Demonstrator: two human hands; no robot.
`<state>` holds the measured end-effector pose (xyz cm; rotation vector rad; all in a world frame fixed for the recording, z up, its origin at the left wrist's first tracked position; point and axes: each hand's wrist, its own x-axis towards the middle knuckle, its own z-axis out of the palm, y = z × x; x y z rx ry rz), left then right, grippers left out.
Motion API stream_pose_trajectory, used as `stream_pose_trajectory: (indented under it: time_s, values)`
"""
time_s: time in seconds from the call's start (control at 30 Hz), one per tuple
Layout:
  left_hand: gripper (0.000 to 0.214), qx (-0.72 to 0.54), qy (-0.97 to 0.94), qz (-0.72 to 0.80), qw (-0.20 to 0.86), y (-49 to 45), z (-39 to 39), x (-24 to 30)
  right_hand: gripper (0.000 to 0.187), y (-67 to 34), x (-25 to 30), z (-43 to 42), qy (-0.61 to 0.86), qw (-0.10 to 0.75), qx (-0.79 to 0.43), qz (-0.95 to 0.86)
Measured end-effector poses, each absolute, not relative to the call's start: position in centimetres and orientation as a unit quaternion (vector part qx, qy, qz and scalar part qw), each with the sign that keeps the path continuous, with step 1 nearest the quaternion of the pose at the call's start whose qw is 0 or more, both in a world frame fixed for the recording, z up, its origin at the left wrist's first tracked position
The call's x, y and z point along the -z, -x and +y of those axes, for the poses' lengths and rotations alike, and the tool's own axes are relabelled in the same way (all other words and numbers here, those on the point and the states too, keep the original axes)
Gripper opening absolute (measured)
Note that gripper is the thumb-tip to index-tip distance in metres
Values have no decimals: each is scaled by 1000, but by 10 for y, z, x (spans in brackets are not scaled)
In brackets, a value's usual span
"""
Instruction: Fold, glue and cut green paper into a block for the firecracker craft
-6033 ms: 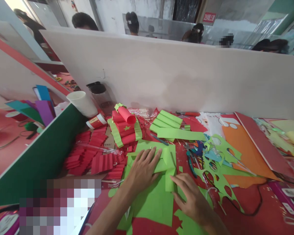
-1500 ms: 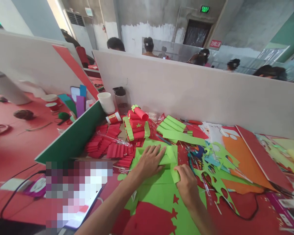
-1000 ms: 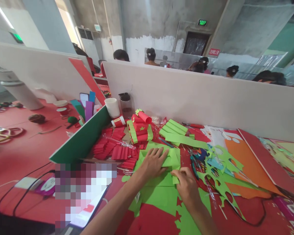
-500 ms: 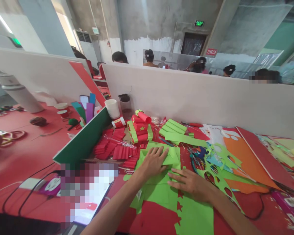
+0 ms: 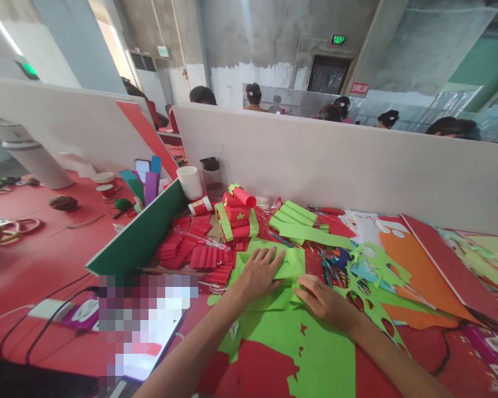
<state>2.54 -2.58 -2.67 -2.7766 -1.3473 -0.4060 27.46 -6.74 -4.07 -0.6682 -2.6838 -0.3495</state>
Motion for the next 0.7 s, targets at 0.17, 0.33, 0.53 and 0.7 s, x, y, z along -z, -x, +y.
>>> stream_pose_trajectory:
  time_s: [0.17, 0.33, 0.53, 0.7]
  values:
    - [75, 138, 891, -432, 25, -26, -25, 30, 29, -272, 42, -73, 249, 177, 131, -943]
    - [74, 137, 893, -427, 33, -25, -24, 32, 25, -269, 32, -81, 261, 170, 130, -941]
    - [73, 139, 893, -426, 40, -24, -25, 32, 28, -263, 22, -85, 313, 217, 55, -923]
    - [75, 131, 896, -422, 41, -24, -24, 32, 22, -260, 18, -72, 391, 284, -23, -875]
